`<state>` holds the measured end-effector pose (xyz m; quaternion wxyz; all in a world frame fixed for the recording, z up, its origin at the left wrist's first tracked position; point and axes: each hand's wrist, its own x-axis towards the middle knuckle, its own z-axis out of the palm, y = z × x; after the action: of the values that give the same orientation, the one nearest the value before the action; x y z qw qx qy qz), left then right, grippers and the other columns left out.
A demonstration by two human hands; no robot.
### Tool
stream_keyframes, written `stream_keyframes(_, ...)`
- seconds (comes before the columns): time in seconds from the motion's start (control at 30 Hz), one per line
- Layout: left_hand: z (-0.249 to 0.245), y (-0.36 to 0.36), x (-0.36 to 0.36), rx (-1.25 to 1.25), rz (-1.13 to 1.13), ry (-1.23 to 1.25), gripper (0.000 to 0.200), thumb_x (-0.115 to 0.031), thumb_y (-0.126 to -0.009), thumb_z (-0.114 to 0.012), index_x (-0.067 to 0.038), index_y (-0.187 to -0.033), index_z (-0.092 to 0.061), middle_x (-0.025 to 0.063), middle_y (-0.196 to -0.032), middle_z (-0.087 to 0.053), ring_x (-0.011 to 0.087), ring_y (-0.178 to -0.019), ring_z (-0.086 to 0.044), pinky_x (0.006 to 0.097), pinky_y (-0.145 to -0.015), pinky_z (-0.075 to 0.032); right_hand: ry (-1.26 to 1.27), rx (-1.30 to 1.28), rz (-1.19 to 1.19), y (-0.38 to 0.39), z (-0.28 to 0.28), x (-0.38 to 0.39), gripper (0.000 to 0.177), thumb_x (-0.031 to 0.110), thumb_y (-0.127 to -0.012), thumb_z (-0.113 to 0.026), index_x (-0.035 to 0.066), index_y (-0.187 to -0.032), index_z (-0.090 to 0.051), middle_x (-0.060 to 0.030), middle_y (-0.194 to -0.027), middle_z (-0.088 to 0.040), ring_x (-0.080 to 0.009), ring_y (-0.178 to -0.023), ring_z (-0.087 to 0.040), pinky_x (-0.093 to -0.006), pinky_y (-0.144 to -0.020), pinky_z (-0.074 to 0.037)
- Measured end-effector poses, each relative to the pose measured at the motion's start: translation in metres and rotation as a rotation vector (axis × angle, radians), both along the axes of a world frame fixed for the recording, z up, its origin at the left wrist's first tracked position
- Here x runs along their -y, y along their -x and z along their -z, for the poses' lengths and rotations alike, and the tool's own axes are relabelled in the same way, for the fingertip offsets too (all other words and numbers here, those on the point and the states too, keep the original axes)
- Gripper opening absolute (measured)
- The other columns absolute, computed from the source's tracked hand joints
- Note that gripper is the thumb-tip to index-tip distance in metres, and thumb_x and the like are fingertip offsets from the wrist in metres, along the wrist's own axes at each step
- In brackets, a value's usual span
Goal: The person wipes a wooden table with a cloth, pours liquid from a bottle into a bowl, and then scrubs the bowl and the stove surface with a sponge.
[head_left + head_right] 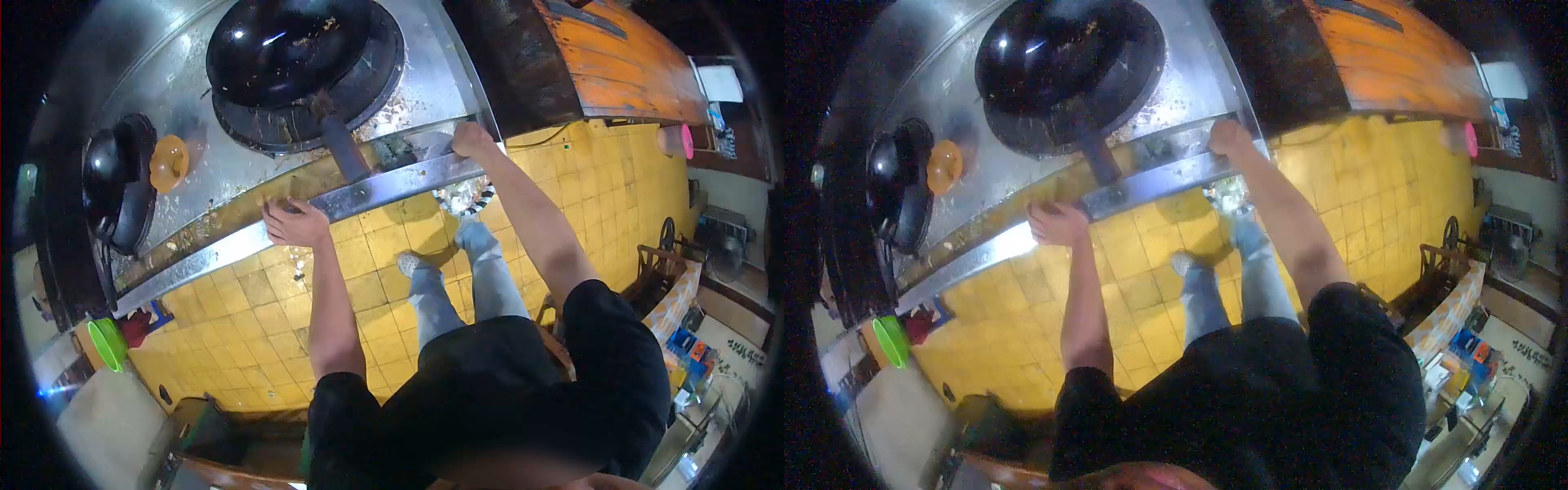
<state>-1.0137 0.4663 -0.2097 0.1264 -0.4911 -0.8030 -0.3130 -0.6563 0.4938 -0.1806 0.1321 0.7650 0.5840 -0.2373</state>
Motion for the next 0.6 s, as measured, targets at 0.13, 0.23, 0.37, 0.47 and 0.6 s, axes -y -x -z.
stream_keyframes(0.13,0.003,0.002,0.001,0.039,-0.008,0.037,0.034,-0.027,-0.085,-0.054,-0.005,-0.112,-0.053,0.014,-0.122,-0.053,0.0314,-0.112,-0.047,0.0465,-0.098,-0.028,-0.212,0.127,-0.094,-0.018,0.034,0.002,0.026,0.013,-0.079,-0.053,0.003,-0.097,-0.068,-0.0232,-0.099,-0.065,-0.0369,-0.093,-0.065,-0.0431,-0.08,-0.054)
stream_keyframes(0.23,0.006,0.002,0.0,0.06,-0.008,0.022,0.034,-0.027,-0.085,-0.055,-0.005,-0.111,-0.054,0.0147,-0.122,-0.053,0.0324,-0.112,-0.047,0.0466,-0.098,-0.028,-0.038,0.049,-0.267,-0.015,0.0,-0.009,0.024,0.015,-0.081,-0.053,0.002,-0.095,-0.068,-0.0204,-0.098,-0.067,-0.0343,-0.092,-0.066,-0.0415,-0.08,-0.054)
stream_keyframes(0.37,0.006,0.007,-0.001,0.05,0.069,-0.054,0.032,-0.024,-0.082,-0.059,-0.005,-0.108,-0.055,0.0146,-0.118,-0.055,0.0331,-0.109,-0.049,0.0467,-0.096,-0.031,0.021,0.06,-0.185,-0.04,0.033,-0.019,0.021,0.009,-0.075,-0.064,0.003,-0.095,-0.066,-0.0185,-0.099,-0.066,-0.0326,-0.097,-0.064,-0.0411,-0.082,-0.053)
stream_keyframes(0.47,0.018,0.01,-0.001,0.029,0.063,-0.031,0.033,-0.021,-0.078,-0.062,-0.004,-0.106,-0.057,0.0144,-0.117,-0.056,0.0341,-0.107,-0.05,0.0475,-0.093,-0.034,-0.13,0.034,-0.391,-0.055,0.016,-0.009,0.023,0.015,-0.072,-0.069,0.011,-0.095,-0.065,-0.0123,-0.092,-0.066,-0.0313,-0.089,-0.065,-0.0405,-0.076,-0.053)
stream_keyframes(0.6,0.023,0.016,-0.002,0.029,0.127,-0.085,0.03,-0.015,-0.074,-0.066,-0.003,-0.101,-0.059,0.0143,-0.104,-0.061,0.0348,-0.098,-0.056,0.0462,-0.086,-0.04,-0.198,0.014,-0.318,-0.062,-0.023,0.011,0.019,0.015,-0.072,-0.068,0.01,-0.09,-0.062,-0.0115,-0.093,-0.066,-0.0299,-0.082,-0.066,-0.04,-0.07,-0.053)
